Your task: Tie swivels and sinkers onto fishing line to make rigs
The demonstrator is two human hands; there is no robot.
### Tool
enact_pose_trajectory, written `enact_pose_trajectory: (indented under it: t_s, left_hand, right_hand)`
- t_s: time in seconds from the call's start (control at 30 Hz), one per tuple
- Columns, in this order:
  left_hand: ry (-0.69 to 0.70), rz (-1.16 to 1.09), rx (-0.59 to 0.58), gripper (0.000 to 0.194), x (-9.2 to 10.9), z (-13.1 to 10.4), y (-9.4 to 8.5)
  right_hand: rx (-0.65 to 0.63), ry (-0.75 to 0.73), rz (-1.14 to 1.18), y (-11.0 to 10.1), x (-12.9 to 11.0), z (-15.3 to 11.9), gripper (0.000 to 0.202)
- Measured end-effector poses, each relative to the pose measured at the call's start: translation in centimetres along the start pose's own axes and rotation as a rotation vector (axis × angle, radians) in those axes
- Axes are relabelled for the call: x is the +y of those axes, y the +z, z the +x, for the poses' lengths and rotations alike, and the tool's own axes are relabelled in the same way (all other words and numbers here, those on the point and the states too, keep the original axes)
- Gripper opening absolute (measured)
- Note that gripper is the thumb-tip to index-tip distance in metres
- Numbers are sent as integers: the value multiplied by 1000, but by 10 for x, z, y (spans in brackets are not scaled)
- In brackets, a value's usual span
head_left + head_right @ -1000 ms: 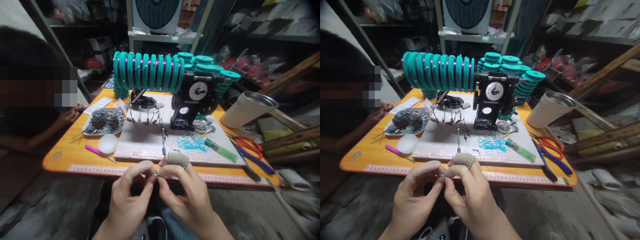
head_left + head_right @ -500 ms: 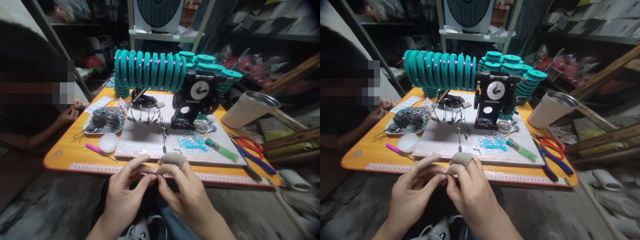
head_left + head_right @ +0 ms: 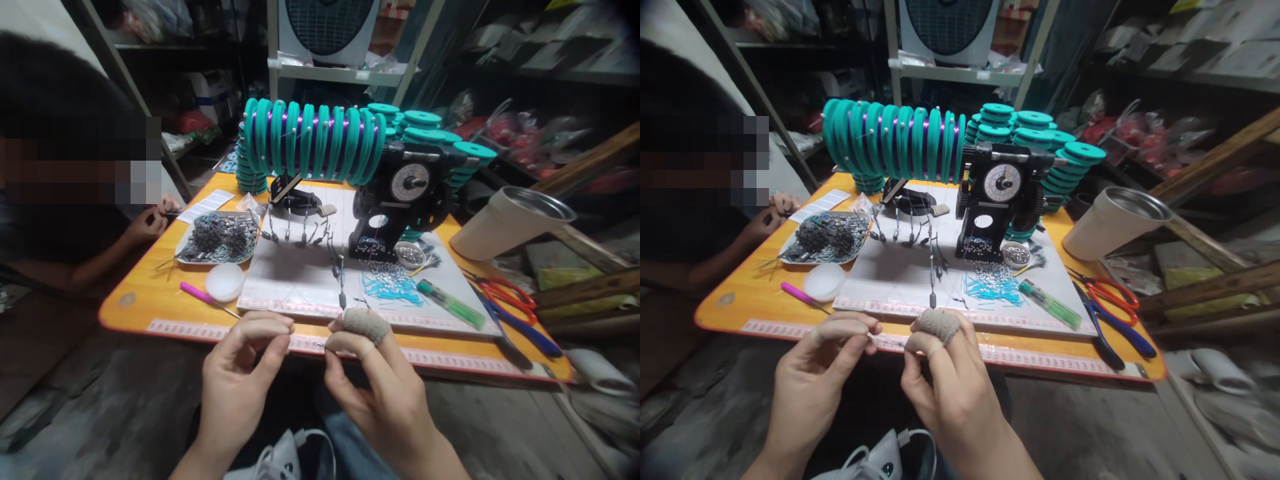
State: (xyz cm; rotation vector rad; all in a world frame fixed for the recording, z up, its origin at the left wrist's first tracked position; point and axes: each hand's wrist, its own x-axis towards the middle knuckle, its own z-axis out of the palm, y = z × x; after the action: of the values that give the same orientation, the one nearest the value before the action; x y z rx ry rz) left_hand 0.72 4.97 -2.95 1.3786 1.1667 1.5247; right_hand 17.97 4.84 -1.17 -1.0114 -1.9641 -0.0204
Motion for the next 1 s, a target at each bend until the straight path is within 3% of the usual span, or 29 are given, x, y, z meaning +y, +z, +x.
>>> enact_pose_trajectory:
  t_s: [0.07,0.13,0.2,0.27,0.43,0.57,0.77,1.0]
  left_hand:
    - [136,141,61,18,3,-4,-9]
    - [391,338,87,34,8,-8,-18]
    - [635,521,6,43,14,-11,-23]
    - [749,648,-90,41,16,-10,-25]
    - [778,814,-81,31,12,2,-21]
    - [789,722,-123,30,11,1,-18]
    - [691,566,-167,33,6,-4,-7]
    - [621,402,-150,33,-4,-7,-2]
  right_hand:
    - [8,-7,-22,0,-1,1,17]
    - [12,-47,-68,0,-2,2,20]
    - [18,-97,-110,2,-4,4,20]
    - [15,-135,-130,3,-5,5,18]
    - [13,-193,-130,2,-2,5,15]
    - [10,-260,-94,2,7,0,15]
    - [-21,-265,62,-2,21,-10,29]
    - [-50,-40,157,-8,24,-31,48]
